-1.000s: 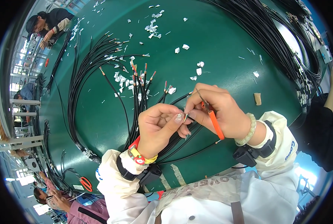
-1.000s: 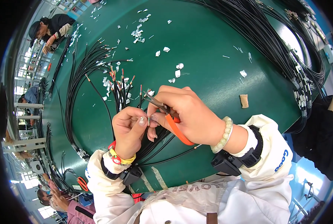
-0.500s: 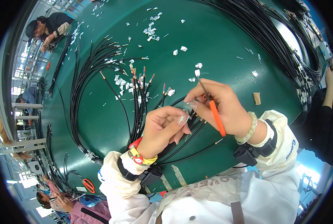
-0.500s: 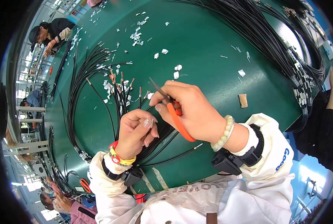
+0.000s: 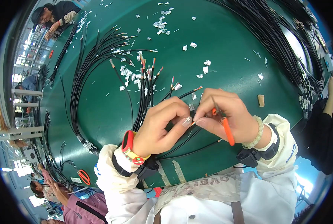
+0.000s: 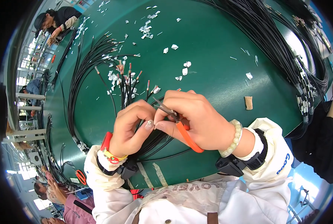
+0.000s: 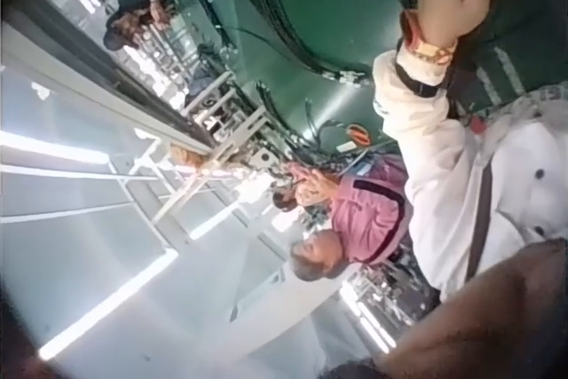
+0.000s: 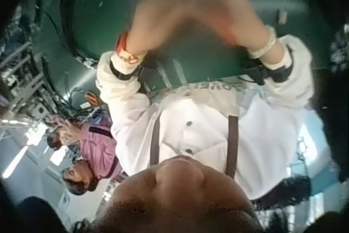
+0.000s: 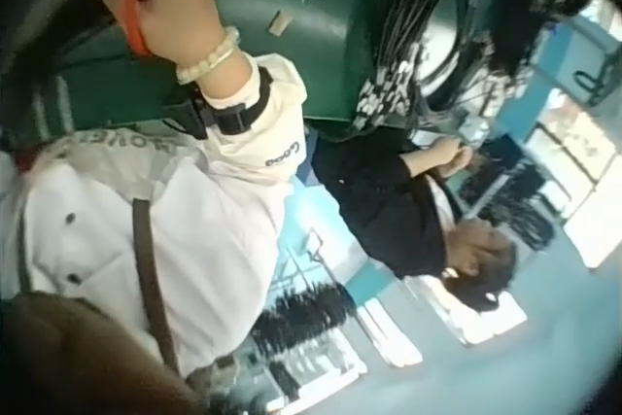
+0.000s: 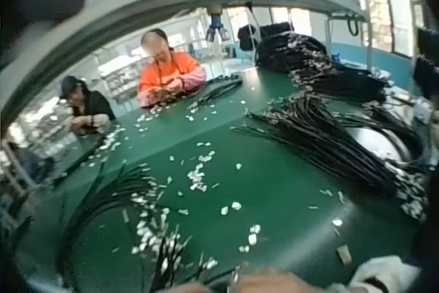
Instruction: The person wraps tape around the ends of exposed wires by hand and uses shears to trim the excess tape before setting the cables aside.
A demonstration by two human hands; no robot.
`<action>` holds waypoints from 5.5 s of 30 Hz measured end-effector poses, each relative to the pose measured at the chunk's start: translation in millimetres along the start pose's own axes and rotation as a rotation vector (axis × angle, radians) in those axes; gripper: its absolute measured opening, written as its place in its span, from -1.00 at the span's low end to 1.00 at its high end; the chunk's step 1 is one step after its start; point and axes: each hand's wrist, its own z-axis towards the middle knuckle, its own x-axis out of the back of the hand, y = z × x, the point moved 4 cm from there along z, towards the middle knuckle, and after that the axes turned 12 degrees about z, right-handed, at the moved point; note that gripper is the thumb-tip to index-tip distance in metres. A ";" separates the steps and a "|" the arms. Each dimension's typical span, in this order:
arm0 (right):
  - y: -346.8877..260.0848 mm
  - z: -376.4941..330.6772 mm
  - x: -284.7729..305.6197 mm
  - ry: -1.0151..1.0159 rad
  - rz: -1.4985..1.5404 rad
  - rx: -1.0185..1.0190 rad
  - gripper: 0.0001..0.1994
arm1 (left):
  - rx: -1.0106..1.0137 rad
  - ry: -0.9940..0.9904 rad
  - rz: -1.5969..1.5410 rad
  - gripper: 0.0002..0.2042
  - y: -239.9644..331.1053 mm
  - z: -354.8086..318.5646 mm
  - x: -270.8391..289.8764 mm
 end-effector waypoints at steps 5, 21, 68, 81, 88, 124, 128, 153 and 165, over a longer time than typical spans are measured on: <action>-21.3 -10.4 29.8 -0.090 0.101 -0.042 -0.83 | 0.188 -0.084 -0.215 -0.91 23.0 4.8 -1.0; -37.8 -65.8 48.5 -1.133 -0.108 -0.484 -0.59 | 0.004 -0.625 -0.342 -0.89 66.2 33.2 -62.0; -36.1 -31.7 38.2 -0.946 -0.682 0.068 -0.53 | 0.002 -0.594 0.044 -0.88 62.8 34.3 -52.9; -34.6 -33.8 24.6 -1.237 -0.677 -0.012 -0.48 | -0.026 -0.693 0.095 -0.86 67.3 29.2 -57.8; -30.4 -30.3 85.5 -0.698 -0.726 0.110 -0.45 | 0.194 -0.459 0.052 -0.94 57.5 30.0 -43.7; 28.1 -16.7 48.8 0.341 0.284 -0.263 -0.94 | -0.015 -0.434 0.834 -0.43 7.7 9.7 -66.7; 22.2 -15.6 45.3 0.410 0.439 -0.359 -0.93 | 0.005 -0.457 0.797 -0.41 15.6 5.2 -54.7; 10.1 -33.1 59.1 0.392 0.471 -0.374 -0.89 | 0.138 -0.245 0.389 -0.83 39.5 14.4 -56.1; -9.1 -25.6 64.6 0.159 0.139 -0.095 -0.90 | 0.317 0.023 -0.002 -0.92 30.5 19.4 -60.0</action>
